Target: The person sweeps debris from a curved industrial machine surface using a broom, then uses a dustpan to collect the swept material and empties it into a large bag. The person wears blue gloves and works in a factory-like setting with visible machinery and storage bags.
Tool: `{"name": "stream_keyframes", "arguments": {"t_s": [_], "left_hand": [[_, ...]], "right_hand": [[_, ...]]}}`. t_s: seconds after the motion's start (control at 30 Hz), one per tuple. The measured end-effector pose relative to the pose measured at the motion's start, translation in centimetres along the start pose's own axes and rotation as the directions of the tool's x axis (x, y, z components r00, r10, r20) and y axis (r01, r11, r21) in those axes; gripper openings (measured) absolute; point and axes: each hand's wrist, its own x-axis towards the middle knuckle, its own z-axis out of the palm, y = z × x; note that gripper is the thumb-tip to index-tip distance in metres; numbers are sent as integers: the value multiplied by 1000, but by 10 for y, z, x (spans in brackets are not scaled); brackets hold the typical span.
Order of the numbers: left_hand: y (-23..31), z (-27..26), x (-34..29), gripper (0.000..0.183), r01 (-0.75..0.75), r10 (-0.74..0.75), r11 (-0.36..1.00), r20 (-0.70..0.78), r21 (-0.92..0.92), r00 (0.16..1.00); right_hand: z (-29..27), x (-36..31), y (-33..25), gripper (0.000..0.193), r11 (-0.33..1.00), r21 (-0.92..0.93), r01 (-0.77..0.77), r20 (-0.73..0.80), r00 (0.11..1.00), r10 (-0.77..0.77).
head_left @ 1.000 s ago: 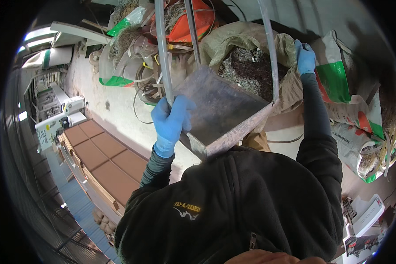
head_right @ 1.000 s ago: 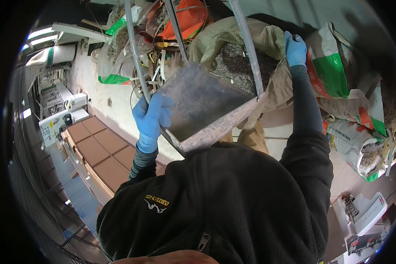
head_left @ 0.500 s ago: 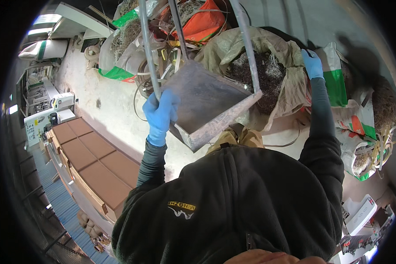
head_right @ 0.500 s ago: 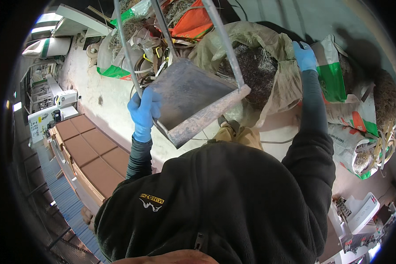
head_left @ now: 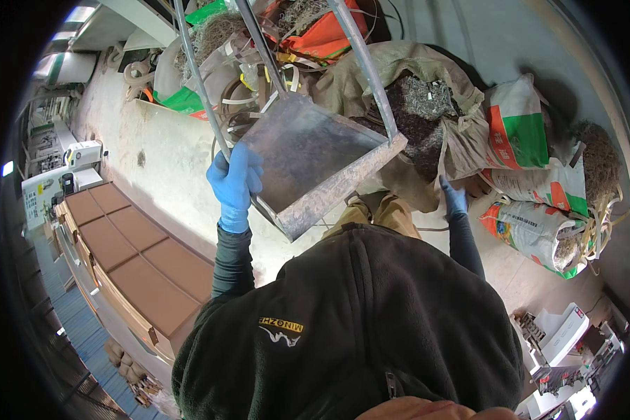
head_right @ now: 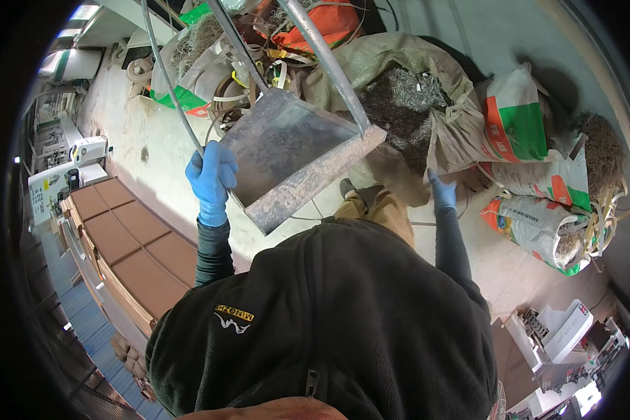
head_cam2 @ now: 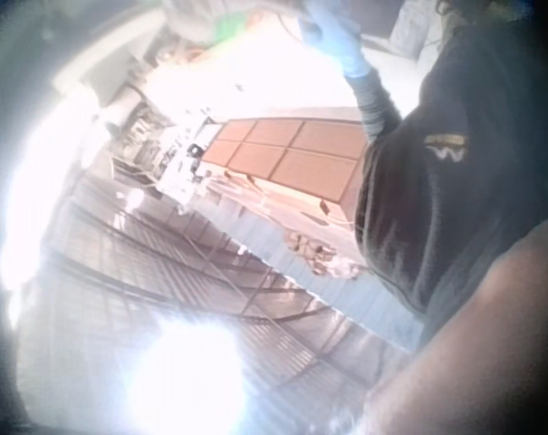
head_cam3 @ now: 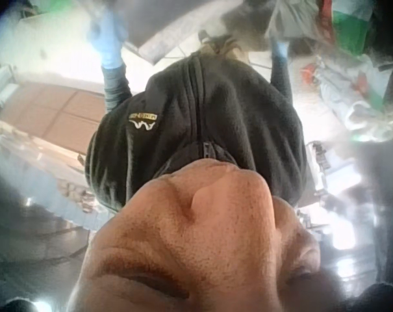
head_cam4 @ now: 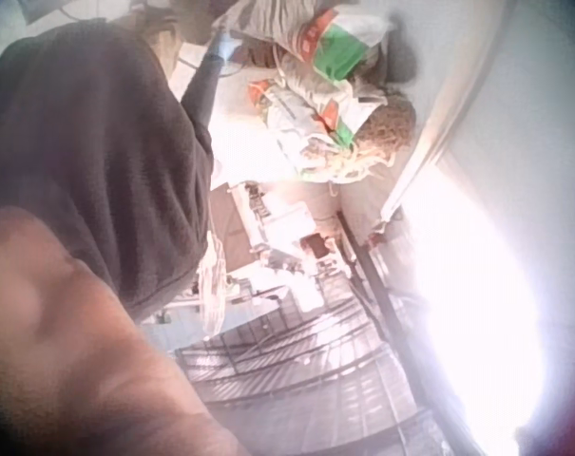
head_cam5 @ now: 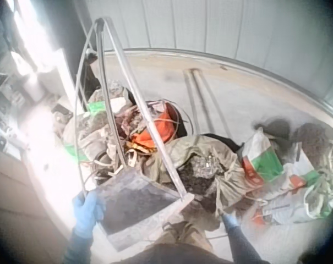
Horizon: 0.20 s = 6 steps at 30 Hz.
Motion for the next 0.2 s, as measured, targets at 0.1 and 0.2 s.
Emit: {"name": "stream_keyframes", "arguments": {"t_s": [0.1, 0.2], "left_hand": [[3, -6, -7, 37, 27, -25, 999, -66, 30, 997], [12, -12, -20, 37, 13, -7, 997, -82, 78, 997]], "right_hand": [[29, 24, 27, 57, 991, 16, -131, 345, 931, 118], [39, 65, 15, 25, 119, -732, 670, 550, 685, -478]]}}
